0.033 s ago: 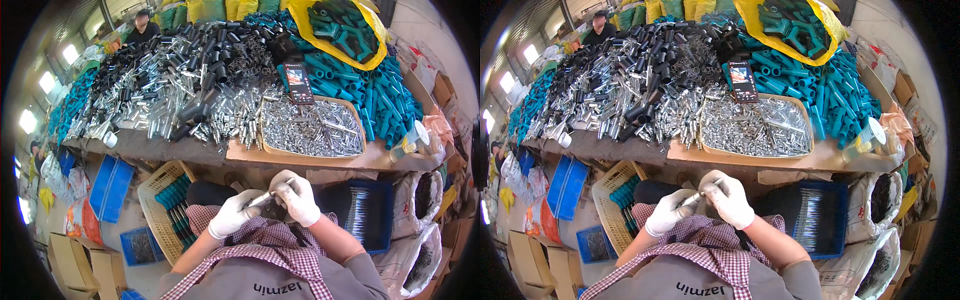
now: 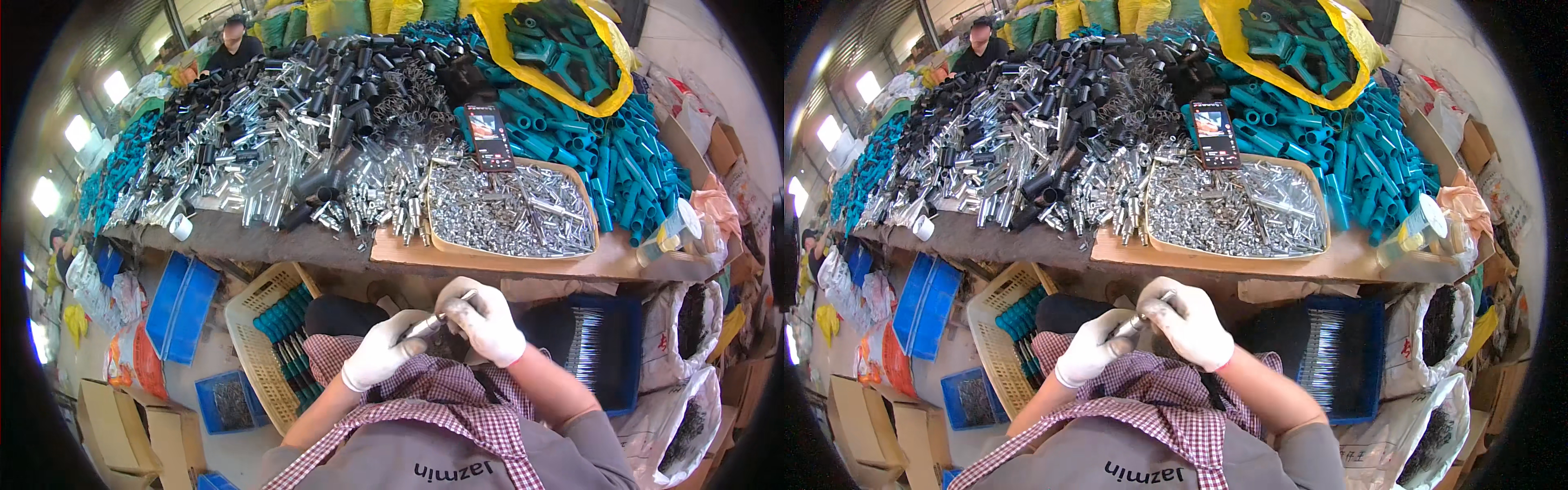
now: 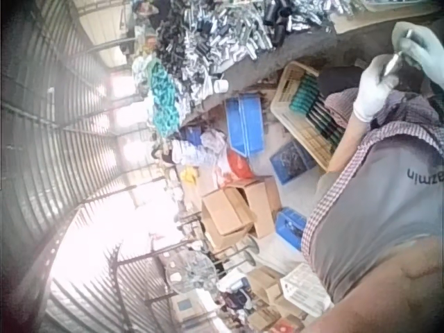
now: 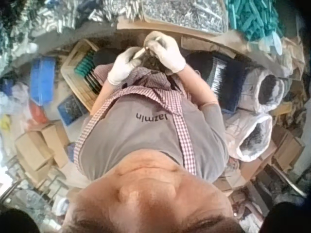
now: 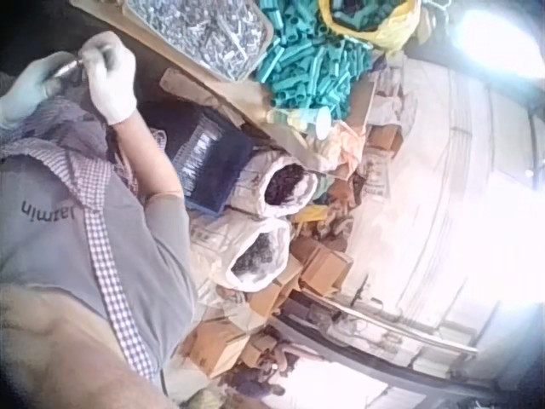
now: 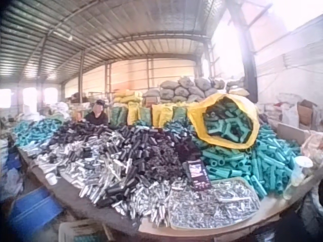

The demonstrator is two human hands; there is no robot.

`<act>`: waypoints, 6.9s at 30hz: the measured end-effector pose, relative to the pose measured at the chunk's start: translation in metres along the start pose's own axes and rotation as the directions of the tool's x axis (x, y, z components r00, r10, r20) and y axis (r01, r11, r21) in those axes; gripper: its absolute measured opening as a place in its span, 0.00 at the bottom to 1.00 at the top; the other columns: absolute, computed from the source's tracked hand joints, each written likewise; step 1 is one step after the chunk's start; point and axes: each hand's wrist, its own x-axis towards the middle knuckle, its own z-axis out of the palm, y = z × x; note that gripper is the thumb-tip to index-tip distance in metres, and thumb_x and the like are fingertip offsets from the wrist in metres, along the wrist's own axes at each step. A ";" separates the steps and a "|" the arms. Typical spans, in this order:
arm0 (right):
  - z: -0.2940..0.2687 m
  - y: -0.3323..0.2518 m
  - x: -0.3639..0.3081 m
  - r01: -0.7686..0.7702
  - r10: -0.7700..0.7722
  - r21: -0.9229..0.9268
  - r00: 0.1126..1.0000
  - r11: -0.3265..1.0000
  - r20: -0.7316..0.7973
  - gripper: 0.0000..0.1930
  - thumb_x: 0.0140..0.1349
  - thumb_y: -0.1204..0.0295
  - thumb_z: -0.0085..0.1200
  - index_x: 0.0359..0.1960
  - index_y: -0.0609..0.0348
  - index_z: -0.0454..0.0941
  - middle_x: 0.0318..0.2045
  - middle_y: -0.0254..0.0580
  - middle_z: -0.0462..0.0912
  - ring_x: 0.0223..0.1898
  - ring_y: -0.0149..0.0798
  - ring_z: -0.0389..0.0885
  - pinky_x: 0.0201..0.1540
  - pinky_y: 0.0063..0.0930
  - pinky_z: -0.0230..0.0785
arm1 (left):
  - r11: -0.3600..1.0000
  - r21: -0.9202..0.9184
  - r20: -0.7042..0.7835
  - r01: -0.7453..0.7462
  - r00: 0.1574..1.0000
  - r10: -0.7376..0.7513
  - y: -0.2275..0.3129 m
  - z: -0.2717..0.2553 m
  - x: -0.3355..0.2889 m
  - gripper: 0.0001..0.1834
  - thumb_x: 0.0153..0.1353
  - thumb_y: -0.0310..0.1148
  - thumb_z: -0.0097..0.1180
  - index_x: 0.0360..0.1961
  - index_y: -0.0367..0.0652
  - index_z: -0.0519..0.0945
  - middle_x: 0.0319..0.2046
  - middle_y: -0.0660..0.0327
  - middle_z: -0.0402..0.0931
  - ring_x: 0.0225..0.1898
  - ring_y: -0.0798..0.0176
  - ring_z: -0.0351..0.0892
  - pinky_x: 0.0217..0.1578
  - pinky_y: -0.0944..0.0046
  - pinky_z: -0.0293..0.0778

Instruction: The person assembles tools by hand, inserting metal tubes, pins, and springs into plastic handles and casings. The person places the completed tools into a basket.

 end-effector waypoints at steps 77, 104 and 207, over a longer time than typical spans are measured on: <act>-0.283 0.012 -0.028 -0.252 -0.479 -0.839 0.725 0.483 -0.494 0.07 0.59 0.71 0.58 0.36 0.56 0.85 0.36 0.47 0.86 0.40 0.48 0.84 0.45 0.38 0.75 | 0.964 0.264 -0.215 0.037 0.976 0.022 0.017 0.042 0.005 0.19 0.57 0.24 0.60 0.50 0.28 0.81 0.34 0.56 0.84 0.30 0.69 0.81 0.33 0.70 0.77; -0.300 0.228 -0.150 -0.559 0.098 -0.824 0.818 -0.093 -0.566 0.11 0.53 0.74 0.57 0.39 0.57 0.82 0.40 0.54 0.84 0.45 0.58 0.83 0.48 0.50 0.75 | 0.963 0.225 -0.281 0.146 0.957 -0.080 -0.002 0.060 0.007 0.21 0.58 0.31 0.61 0.50 0.30 0.81 0.31 0.58 0.82 0.25 0.72 0.76 0.27 0.72 0.72; -0.128 -0.010 -0.002 0.109 -0.428 -0.655 0.833 0.747 -0.349 0.15 0.69 0.65 0.49 0.46 0.61 0.83 0.41 0.49 0.85 0.43 0.47 0.83 0.50 0.36 0.73 | 0.931 0.364 -0.286 -0.026 0.948 0.138 0.035 0.029 -0.004 0.19 0.52 0.33 0.68 0.43 0.34 0.84 0.34 0.52 0.85 0.34 0.59 0.86 0.39 0.64 0.78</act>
